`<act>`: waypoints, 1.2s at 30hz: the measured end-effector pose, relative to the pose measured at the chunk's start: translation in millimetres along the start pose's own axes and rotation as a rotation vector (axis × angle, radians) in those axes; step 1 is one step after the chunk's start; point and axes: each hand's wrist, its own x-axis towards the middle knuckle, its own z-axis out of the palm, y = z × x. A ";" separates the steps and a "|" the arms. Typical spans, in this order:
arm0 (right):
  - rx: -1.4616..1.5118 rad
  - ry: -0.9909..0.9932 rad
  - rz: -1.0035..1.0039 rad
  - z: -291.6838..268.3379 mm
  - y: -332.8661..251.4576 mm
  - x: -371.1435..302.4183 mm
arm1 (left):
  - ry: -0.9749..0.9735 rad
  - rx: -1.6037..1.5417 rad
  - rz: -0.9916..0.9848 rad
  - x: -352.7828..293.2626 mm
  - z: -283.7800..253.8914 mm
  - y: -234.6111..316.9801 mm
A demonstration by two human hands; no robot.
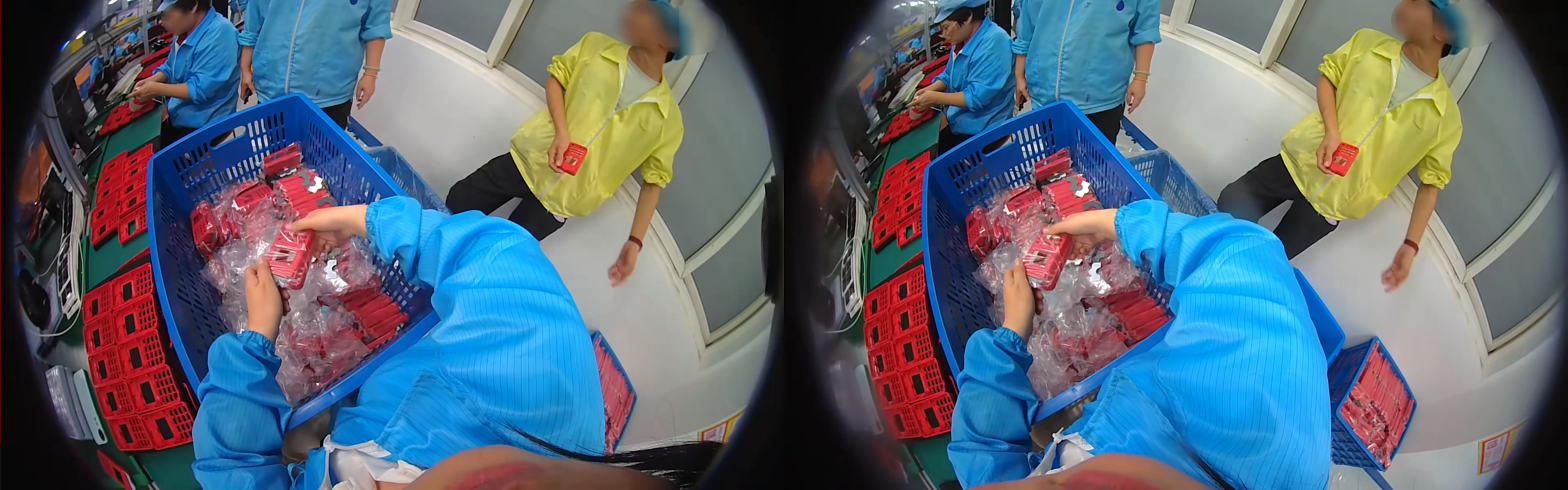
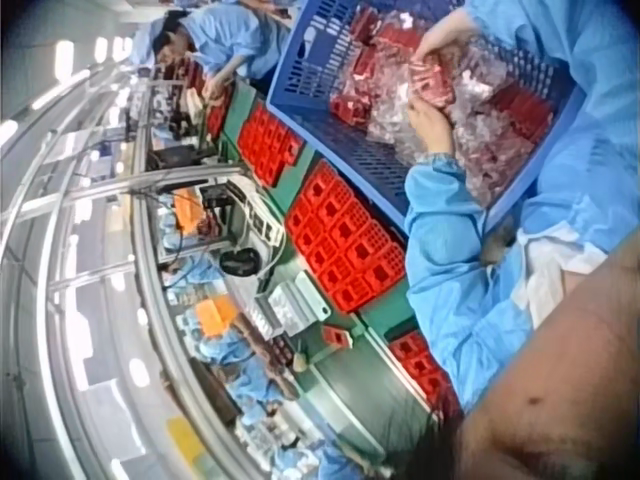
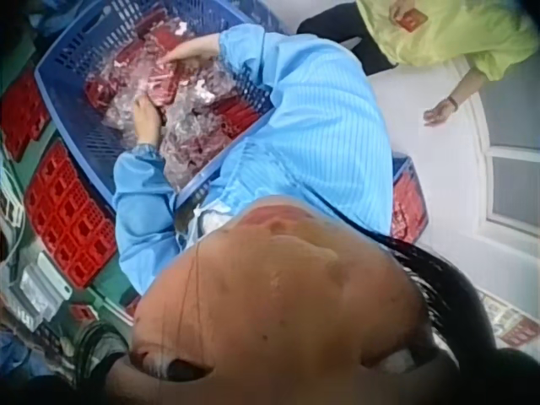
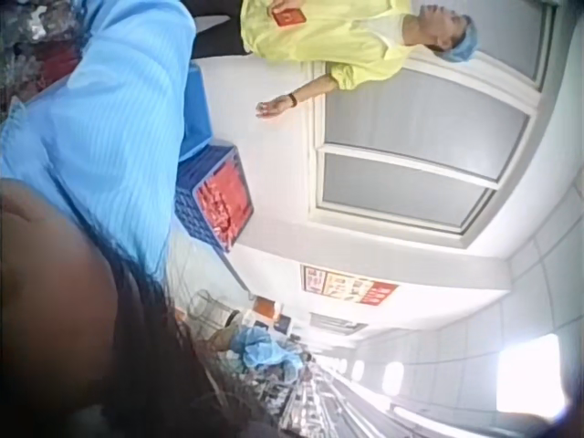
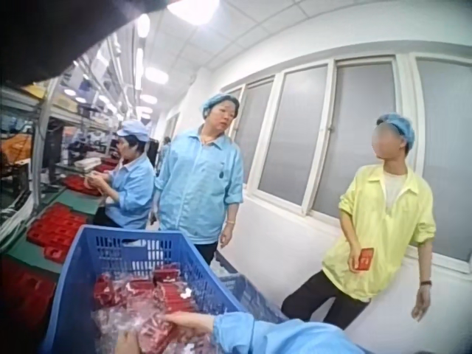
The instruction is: Sorting and assembling red plastic electronic component housings at a factory workstation.
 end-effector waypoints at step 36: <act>0.476 0.046 -0.378 36.9 -18.4 2.6 | -0.332 -0.147 0.012 3.6 -2.4 3.0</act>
